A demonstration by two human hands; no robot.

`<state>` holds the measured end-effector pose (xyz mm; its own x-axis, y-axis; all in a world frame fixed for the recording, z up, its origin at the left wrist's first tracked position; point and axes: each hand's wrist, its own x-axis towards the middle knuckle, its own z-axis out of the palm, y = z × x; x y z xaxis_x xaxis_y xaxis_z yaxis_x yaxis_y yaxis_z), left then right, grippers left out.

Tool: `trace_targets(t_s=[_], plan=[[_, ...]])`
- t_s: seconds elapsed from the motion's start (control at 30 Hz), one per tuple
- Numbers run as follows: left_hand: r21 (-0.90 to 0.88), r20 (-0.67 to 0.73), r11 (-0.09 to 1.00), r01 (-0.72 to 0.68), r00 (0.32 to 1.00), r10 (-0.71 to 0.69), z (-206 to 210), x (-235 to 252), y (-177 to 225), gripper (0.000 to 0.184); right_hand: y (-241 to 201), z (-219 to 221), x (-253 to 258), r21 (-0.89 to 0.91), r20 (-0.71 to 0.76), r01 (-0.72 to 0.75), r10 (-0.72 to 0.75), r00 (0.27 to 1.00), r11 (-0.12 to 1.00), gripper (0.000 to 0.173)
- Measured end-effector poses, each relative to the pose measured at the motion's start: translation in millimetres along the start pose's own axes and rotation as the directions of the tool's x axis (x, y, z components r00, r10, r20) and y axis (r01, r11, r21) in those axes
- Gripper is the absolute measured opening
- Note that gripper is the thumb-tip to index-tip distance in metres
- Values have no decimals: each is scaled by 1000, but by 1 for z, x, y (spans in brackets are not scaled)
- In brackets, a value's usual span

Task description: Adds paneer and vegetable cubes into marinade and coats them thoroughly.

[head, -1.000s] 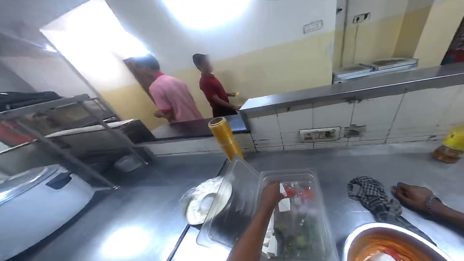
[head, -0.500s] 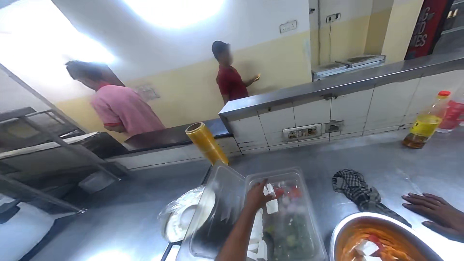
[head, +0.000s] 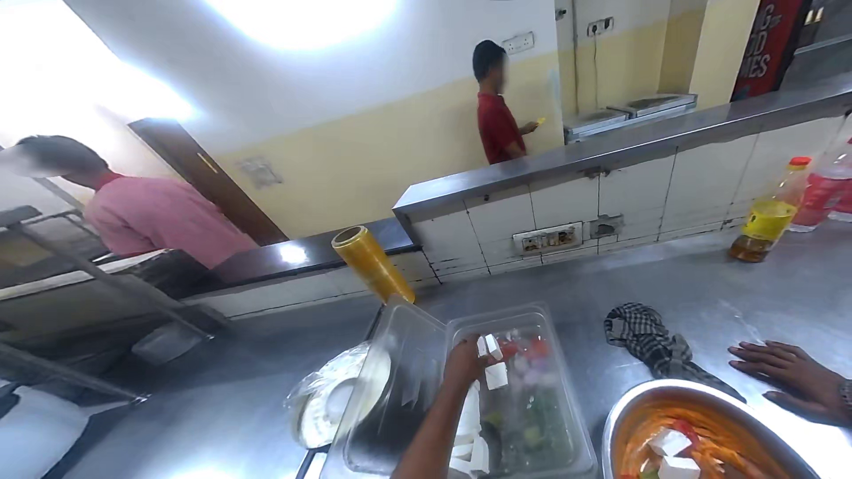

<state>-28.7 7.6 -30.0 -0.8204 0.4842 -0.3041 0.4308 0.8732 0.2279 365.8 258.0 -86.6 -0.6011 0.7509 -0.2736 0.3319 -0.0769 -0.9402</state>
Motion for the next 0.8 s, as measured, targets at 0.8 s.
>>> trace_targets(t_s=[0.8], plan=[[35, -21, 995, 91, 996, -90, -8, -10, -1, 69, 32, 25, -29, 289, -66, -263, 293, 954, 921, 28]])
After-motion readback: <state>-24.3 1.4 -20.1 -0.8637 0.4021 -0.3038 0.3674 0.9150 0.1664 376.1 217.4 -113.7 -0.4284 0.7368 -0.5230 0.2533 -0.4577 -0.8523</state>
